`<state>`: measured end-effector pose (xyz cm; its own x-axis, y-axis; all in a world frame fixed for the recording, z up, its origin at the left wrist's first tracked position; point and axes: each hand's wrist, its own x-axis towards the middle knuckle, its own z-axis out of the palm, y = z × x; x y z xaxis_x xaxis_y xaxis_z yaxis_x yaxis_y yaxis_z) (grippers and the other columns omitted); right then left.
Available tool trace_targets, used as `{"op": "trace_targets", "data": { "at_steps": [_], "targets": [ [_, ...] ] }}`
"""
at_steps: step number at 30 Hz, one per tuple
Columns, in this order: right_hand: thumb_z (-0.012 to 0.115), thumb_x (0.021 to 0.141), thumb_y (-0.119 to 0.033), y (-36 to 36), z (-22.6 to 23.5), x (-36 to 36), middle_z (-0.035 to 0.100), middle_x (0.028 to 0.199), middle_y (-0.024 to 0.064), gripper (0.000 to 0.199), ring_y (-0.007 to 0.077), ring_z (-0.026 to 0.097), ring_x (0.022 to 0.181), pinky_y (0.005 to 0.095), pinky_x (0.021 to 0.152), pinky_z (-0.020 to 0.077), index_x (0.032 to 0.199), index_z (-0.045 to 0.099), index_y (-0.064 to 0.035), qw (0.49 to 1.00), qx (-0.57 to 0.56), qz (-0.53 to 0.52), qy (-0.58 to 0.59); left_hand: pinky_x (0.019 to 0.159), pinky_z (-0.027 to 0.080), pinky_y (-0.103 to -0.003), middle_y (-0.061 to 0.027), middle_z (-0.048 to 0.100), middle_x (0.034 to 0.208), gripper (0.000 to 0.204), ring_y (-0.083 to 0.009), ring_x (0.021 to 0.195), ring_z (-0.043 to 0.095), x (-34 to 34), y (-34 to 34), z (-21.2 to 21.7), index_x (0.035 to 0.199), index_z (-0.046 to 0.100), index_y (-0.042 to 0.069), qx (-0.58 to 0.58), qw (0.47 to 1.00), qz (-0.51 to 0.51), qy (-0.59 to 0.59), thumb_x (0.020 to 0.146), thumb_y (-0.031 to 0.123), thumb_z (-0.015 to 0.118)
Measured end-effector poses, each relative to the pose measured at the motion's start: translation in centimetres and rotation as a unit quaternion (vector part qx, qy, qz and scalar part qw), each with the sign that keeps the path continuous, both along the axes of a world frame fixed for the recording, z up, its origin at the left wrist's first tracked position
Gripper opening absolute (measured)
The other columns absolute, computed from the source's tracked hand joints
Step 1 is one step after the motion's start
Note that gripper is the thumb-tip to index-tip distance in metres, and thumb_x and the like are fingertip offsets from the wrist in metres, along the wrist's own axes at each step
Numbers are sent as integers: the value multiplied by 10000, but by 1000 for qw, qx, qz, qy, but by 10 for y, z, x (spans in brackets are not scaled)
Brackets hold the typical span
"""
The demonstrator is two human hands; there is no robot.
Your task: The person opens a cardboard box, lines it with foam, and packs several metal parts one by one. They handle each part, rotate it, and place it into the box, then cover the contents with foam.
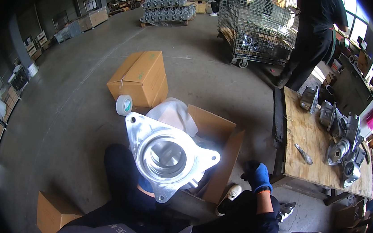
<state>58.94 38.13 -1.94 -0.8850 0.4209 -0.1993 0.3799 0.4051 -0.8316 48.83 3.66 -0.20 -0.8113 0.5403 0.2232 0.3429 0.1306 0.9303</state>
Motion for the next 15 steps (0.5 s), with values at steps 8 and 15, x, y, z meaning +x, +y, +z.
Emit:
{"op": "trace_targets", "data": {
  "at_steps": [8, 15],
  "targets": [
    [609, 877, 31, -105, 90, 45, 731, 866, 113, 212, 173, 709, 736, 290, 713, 552, 1071, 691, 16, 953, 50, -60, 293, 1052, 439, -389, -198, 497, 1402, 798, -284, 1264, 523, 11, 6, -1, 1481, 358, 1, -28, 999, -34, -11, 887, 439, 662],
    [736, 734, -190, -121, 144, 133, 676, 1243, 69, 465, 321, 654, 1113, 470, 927, 502, 1193, 690, -242, 804, 470, 79, 357, 1066, 428, -395, -205, 485, 1417, 855, -283, 1280, 513, 21, 63, 13, 1490, 350, -2, -64, 984, -169, -7, 875, 502, 665]
  ]
}}
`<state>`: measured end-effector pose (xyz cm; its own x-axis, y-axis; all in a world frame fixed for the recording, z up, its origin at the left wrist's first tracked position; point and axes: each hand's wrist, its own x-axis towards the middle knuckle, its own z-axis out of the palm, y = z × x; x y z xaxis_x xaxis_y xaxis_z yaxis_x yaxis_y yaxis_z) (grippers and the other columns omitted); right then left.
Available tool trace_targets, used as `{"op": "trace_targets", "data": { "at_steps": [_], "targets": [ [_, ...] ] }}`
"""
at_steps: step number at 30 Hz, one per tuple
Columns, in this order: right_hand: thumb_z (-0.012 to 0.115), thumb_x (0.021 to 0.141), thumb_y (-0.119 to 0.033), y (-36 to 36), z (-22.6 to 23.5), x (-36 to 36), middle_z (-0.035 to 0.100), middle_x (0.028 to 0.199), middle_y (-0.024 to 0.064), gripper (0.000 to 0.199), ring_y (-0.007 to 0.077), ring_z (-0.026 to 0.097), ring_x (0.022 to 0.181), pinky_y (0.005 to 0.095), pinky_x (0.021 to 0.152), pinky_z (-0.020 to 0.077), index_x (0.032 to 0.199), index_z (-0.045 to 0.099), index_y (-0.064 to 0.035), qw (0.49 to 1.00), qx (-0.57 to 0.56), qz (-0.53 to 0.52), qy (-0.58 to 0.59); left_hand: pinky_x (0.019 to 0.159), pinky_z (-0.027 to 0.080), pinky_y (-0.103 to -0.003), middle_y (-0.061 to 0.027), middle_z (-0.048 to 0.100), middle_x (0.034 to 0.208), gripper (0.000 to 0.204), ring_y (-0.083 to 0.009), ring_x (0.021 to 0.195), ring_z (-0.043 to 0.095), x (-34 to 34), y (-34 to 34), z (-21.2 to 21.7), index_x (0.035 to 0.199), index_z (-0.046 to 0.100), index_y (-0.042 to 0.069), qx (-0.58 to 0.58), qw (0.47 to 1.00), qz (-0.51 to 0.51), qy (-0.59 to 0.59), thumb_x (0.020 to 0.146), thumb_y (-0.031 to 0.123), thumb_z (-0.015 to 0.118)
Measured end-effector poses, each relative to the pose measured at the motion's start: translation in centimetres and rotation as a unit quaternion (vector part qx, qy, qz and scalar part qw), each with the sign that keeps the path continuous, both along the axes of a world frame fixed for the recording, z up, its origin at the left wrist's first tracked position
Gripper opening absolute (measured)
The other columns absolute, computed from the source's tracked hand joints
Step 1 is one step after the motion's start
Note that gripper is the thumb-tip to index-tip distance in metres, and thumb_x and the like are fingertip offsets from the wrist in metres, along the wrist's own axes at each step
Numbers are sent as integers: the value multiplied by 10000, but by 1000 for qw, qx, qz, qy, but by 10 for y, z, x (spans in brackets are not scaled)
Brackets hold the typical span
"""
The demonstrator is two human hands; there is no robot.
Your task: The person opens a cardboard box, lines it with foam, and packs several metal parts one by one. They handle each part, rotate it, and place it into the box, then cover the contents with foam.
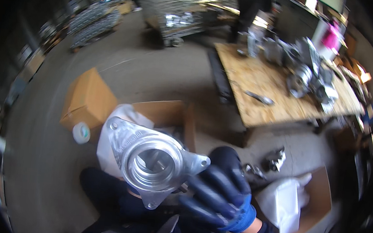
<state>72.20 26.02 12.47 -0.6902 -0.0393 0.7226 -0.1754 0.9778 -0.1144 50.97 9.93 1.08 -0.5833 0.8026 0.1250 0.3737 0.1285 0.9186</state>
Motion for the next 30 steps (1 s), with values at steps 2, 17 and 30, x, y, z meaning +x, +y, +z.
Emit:
{"op": "trace_targets", "data": {
  "at_steps": [2, 17, 30],
  "targets": [
    [696, 777, -149, 2, 2, 15, 647, 1321, 42, 517, 293, 631, 1191, 389, 934, 514, 1280, 664, -261, 994, 75, -36, -76, 1069, 425, -396, -207, 482, 1421, 872, -283, 1285, 510, 9, 34, -4, 1492, 347, -3, 1, 997, -74, -15, 871, 519, 666],
    [816, 806, -310, 91, -133, 51, 587, 1336, 177, 761, 260, 590, 1195, 386, 986, 497, 1426, 482, -20, 726, -587, -265, 240, 1108, 411, -491, -298, 420, 1451, 762, -421, 1349, 450, 62, 147, 88, 1524, 262, -19, 160, 940, -140, -268, 955, 350, 610],
    [679, 837, -260, 291, -414, 53, 629, 928, 180, 446, 363, 596, 928, 464, 798, 464, 1273, 621, -191, 802, -175, -519, -237, 1048, 423, -414, -239, 525, 1361, 501, -311, 1237, 539, -66, -16, 18, 1470, 375, -6, -34, 967, 252, 10, 1006, 142, 494]
  ]
}}
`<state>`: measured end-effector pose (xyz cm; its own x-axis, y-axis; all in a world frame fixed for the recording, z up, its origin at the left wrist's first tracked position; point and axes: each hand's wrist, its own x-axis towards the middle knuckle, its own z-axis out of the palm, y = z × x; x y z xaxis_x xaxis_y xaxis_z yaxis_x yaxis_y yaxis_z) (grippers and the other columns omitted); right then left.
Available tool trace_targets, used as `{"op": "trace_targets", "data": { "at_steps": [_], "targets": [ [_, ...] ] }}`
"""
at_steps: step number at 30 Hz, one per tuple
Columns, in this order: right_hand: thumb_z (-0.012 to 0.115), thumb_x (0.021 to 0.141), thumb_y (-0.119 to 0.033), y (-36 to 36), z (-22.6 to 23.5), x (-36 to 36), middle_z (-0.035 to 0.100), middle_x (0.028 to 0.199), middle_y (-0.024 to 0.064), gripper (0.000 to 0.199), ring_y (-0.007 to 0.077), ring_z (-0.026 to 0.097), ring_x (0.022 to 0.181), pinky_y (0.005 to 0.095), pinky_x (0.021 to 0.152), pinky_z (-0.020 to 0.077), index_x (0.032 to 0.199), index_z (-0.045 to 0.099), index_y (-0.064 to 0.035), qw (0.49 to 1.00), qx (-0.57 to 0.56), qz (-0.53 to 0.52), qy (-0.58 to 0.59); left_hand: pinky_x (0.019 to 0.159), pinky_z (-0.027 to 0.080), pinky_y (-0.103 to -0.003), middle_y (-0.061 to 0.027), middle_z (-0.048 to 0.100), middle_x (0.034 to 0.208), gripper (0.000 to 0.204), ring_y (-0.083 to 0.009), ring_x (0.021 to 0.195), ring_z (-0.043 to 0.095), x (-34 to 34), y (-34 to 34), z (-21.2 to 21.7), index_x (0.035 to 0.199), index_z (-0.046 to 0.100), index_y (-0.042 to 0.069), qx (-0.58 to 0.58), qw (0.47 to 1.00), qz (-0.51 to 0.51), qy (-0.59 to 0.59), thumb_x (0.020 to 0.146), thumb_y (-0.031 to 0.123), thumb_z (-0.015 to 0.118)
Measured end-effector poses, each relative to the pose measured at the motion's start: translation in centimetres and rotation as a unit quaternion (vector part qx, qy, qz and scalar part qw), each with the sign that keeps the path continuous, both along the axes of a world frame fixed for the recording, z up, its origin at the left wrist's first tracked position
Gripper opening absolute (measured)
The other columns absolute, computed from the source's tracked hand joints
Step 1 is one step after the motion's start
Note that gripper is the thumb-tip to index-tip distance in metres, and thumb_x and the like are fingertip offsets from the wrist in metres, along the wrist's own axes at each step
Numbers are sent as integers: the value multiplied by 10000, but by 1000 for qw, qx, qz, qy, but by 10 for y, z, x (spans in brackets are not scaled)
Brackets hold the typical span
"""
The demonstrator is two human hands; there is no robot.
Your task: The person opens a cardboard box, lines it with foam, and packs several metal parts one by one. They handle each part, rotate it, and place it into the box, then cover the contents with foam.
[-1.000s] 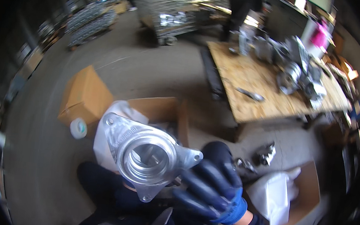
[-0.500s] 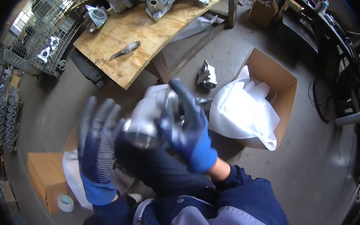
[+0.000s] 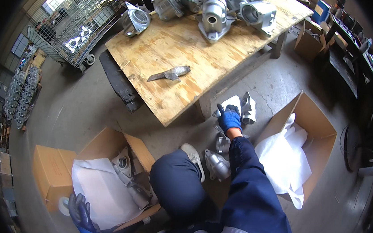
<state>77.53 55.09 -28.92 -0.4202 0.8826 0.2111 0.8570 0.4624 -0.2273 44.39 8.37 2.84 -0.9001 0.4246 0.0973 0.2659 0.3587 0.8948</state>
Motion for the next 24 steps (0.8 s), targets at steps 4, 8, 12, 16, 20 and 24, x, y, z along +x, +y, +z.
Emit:
{"op": "trace_targets", "data": {
  "at_steps": [4, 8, 12, 16, 20, 24],
  "targets": [
    [650, 886, -314, 22, -77, 37, 667, 955, 199, 294, 335, 652, 865, 455, 754, 508, 1126, 705, -152, 977, -105, -109, 149, 1049, 416, -403, -228, 538, 1349, 490, -294, 1221, 543, 0, 17, -12, 1461, 390, -1, -12, 999, -32, -31, 1007, 145, 500],
    [656, 890, -309, 47, 4, 18, 707, 1045, 190, 324, 318, 686, 949, 407, 809, 535, 1088, 708, -58, 930, -214, -283, 92, 1048, 412, -390, -225, 544, 1343, 488, -283, 1216, 541, 4, 28, -18, 1458, 396, 1, 30, 997, -12, -68, 998, 114, 512],
    [630, 951, -182, 24, 230, -13, 708, 1089, 172, 303, 269, 671, 992, 360, 916, 504, 1187, 633, 8, 841, 249, -266, 401, 1054, 404, -373, -211, 543, 1352, 487, -263, 1219, 533, -25, 19, -40, 1455, 403, 1, 24, 999, -32, -35, 984, 59, 510],
    [700, 863, 3, 32, 393, -135, 699, 1149, 128, 398, 197, 667, 1044, 328, 939, 501, 1252, 618, -12, 807, 374, 152, 431, 1056, 403, -370, -198, 550, 1352, 496, -254, 1217, 535, -26, 20, -33, 1459, 402, 3, 17, 1000, 13, -16, 974, 44, 498],
    [673, 899, -494, 114, 432, -269, 452, 1529, 128, 701, 389, 441, 1378, 541, 1151, 298, 1467, 451, -146, 973, 68, 73, 210, 1072, 394, -370, -178, 538, 1378, 510, -239, 1220, 533, -33, 27, -35, 1470, 393, 18, 20, 999, -25, -22, 973, 53, 506],
    [681, 826, -490, 217, 347, -345, 503, 1439, 249, 842, 407, 521, 1300, 439, 1071, 434, 1506, 363, -111, 977, 0, 46, 207, 1086, 385, -360, -161, 534, 1390, 534, -225, 1226, 531, -20, 15, -26, 1490, 367, 35, 25, 998, -24, -50, 980, 56, 525]
  ]
}}
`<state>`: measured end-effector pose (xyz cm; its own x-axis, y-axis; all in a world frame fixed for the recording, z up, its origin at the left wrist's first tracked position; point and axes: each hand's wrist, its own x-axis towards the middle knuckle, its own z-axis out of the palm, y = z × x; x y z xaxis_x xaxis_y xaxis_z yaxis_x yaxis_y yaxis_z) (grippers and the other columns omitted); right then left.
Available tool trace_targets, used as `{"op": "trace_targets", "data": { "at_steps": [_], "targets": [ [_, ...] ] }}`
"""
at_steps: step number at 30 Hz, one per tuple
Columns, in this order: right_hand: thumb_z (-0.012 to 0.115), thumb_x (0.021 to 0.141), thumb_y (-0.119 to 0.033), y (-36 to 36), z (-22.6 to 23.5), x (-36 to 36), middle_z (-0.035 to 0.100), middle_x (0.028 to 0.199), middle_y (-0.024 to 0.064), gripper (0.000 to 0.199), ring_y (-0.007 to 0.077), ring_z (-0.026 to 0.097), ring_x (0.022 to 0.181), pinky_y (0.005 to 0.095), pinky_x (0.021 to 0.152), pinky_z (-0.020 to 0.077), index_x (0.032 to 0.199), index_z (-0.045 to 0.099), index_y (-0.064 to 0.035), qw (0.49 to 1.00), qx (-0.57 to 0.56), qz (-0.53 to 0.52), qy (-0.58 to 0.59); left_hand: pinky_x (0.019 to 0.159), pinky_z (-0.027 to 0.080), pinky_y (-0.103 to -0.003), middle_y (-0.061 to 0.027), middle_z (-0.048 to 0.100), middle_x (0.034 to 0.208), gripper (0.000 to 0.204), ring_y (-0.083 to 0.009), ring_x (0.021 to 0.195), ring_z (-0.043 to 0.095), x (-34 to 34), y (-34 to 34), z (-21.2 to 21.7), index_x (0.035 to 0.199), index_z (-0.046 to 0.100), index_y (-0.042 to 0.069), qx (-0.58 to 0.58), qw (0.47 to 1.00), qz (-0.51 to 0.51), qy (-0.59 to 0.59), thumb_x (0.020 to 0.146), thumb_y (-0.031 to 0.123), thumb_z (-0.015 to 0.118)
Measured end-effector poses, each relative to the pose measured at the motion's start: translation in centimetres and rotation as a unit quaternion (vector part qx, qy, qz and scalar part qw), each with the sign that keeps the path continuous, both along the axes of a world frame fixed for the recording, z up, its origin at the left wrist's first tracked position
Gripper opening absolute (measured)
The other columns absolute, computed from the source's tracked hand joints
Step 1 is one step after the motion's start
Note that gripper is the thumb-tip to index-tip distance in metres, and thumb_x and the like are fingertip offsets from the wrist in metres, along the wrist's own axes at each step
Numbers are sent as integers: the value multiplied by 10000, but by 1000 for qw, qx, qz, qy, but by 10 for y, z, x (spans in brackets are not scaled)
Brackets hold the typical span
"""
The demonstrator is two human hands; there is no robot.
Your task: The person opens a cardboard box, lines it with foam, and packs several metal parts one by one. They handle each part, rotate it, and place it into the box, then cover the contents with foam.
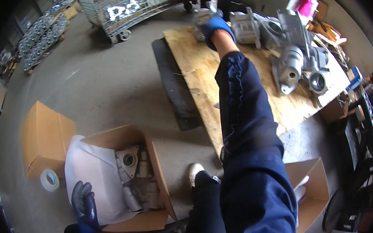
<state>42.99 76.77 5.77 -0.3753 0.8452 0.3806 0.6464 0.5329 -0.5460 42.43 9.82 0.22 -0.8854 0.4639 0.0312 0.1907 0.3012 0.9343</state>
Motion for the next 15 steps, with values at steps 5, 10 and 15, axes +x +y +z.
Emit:
{"op": "trace_targets", "data": {
  "at_steps": [5, 10, 15],
  "targets": [
    [735, 782, -293, -45, -6, -3, 681, 1176, 208, 568, 360, 666, 1094, 413, 956, 510, 1269, 568, -53, 994, -55, 55, 71, 1131, 346, -411, -200, 510, 1407, 608, -277, 1310, 497, 17, 11, 18, 1493, 349, 1, 12, 1000, -17, 5, 954, 95, 614],
    [767, 813, -255, -196, 87, 81, 687, 1146, 175, 554, 275, 697, 1003, 385, 918, 543, 1247, 572, 27, 812, -457, 321, 172, 1126, 381, -453, -289, 375, 1490, 929, -422, 1347, 438, 12, 71, 21, 1459, 341, -19, 15, 955, -111, 276, 805, 452, 803],
    [791, 778, -116, -308, 66, 118, 617, 1285, 213, 648, 362, 636, 1143, 440, 1015, 512, 1352, 521, 13, 742, 36, 665, 75, 1122, 381, -508, -257, 366, 1499, 989, -427, 1368, 407, 35, 126, 46, 1487, 311, 31, 14, 870, -86, 485, 761, 441, 842]
  ]
}}
